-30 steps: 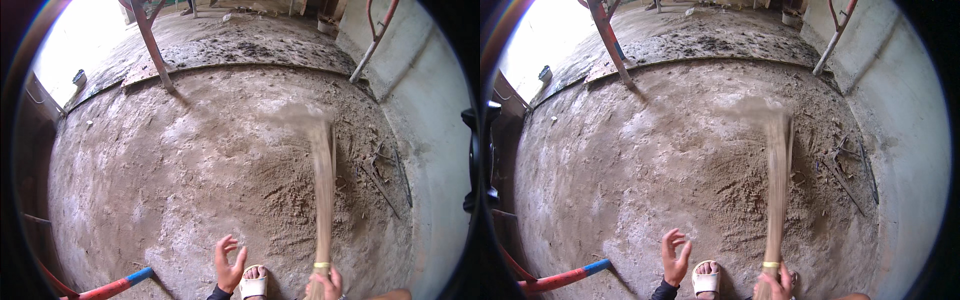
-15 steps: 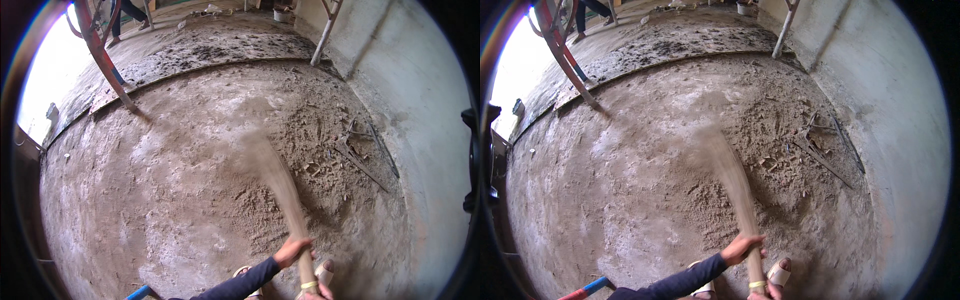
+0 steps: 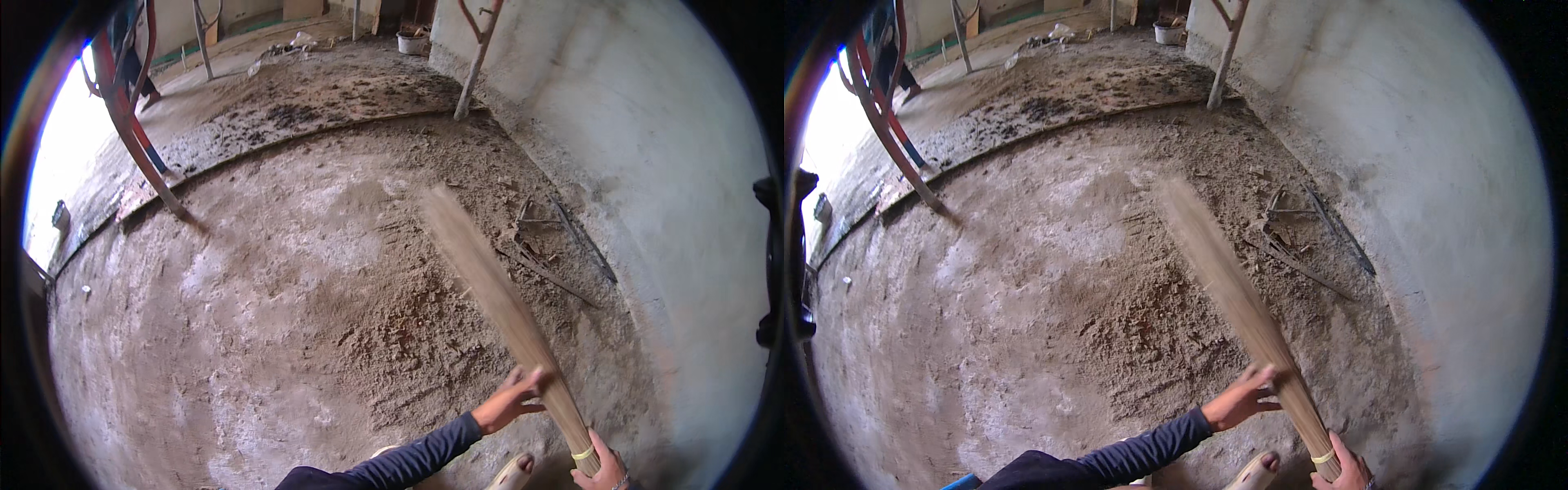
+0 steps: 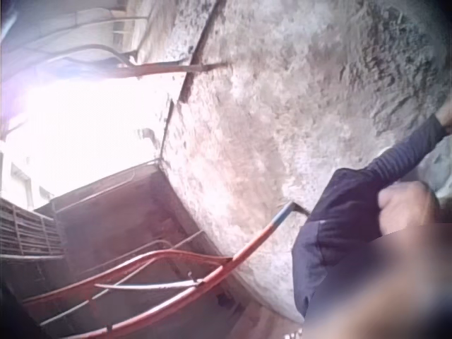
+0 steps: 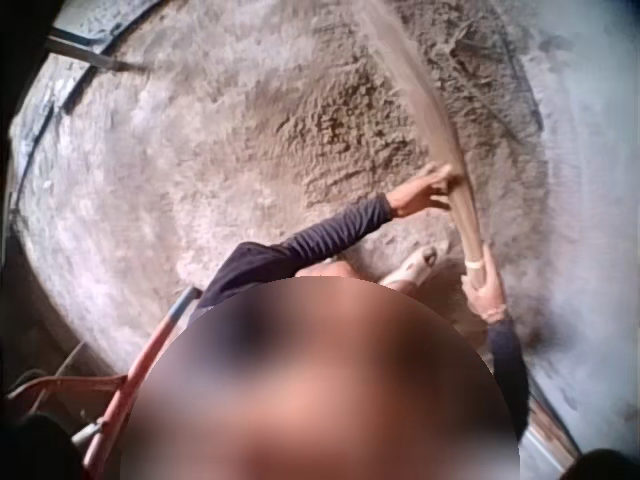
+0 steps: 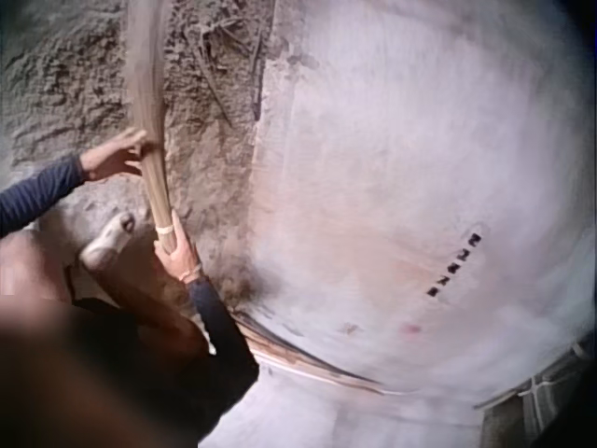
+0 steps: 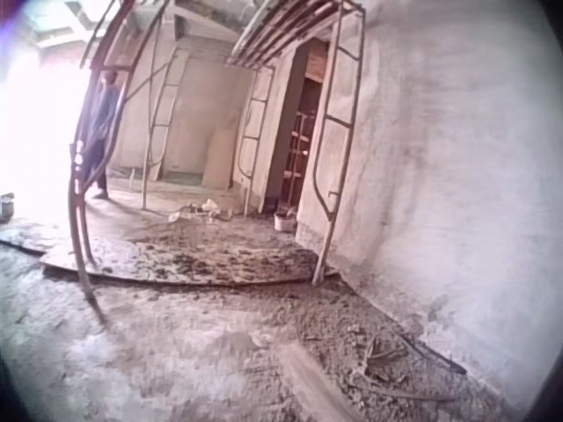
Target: The person sweeps a dusty concrete floor with a traditional straw broom, moving debris toward the center of the room. The person adjusts the broom and continues sweeping around metal scaffolding poles.
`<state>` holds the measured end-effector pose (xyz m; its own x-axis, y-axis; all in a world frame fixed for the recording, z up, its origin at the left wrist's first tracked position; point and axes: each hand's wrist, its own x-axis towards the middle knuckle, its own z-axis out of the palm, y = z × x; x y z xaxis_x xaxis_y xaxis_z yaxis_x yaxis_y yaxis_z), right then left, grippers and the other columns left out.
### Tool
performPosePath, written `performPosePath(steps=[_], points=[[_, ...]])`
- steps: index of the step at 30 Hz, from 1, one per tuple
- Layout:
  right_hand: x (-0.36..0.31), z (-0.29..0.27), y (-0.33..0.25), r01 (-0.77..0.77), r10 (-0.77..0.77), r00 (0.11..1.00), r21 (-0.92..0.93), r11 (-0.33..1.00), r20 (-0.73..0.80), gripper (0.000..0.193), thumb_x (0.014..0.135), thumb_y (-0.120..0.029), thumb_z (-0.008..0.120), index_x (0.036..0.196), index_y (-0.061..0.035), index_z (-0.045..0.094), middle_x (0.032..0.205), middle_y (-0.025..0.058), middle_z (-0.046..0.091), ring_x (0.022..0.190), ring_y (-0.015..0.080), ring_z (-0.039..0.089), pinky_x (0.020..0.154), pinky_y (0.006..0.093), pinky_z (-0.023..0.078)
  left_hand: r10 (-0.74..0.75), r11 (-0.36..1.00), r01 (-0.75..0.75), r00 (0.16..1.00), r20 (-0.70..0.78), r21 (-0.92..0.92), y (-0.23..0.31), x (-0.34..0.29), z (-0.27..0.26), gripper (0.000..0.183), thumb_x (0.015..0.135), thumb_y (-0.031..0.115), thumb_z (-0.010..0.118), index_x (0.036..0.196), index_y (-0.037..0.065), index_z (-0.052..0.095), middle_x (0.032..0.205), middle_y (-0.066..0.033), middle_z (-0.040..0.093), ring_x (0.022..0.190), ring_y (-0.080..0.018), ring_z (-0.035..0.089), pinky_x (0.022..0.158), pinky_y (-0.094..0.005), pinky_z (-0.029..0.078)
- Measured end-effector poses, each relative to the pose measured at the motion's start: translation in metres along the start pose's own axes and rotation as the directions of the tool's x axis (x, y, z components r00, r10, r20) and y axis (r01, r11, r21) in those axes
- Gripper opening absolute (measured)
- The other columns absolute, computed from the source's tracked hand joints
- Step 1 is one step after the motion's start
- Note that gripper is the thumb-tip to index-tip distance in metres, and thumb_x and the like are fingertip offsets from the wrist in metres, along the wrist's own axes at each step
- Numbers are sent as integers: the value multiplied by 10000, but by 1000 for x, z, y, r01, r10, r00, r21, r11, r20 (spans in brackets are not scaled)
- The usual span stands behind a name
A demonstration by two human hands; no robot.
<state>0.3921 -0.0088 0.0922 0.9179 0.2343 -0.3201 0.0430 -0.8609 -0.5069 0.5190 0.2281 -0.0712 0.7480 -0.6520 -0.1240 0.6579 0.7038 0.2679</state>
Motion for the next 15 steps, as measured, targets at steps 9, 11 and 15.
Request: performPosePath(steps=[9, 11, 15], points=[[32, 102, 91, 147, -197, 914, 163, 976, 354, 628, 683, -211, 753, 1237, -66, 498, 997, 217, 657, 946, 350, 657, 787, 443, 528, -91, 854, 329, 857, -506, 403, -59, -154, -41, 563, 912, 350, 674, 1288, -50, 549, 1247, -83, 596, 1131, -176, 552, 983, -328, 439], [50, 145, 82, 182, -382, 786, 410, 894, 485, 736, 656, -350, 822, 1251, -80, 483, 995, 185, 649, 925, 345, 655, 802, 423, 531, 101, 820, 238, 836, -540, 521, -61, -197, -36, 555, 905, 329, 686, 1277, -59, 549, 1232, -108, 606, 1103, -187, 576, 967, -338, 463], [71, 183, 41, 219, -521, 538, 487, 846, 663, 680, 797, -392, 745, 1294, -23, 463, 1033, 212, 676, 995, 327, 662, 866, 396, 522, 299, 771, 263, 655, -694, 580, -45, -255, -1, 535, 918, 313, 670, 1277, -61, 535, 1233, -145, 611, 1124, -245, 596, 941, -387, 514]])
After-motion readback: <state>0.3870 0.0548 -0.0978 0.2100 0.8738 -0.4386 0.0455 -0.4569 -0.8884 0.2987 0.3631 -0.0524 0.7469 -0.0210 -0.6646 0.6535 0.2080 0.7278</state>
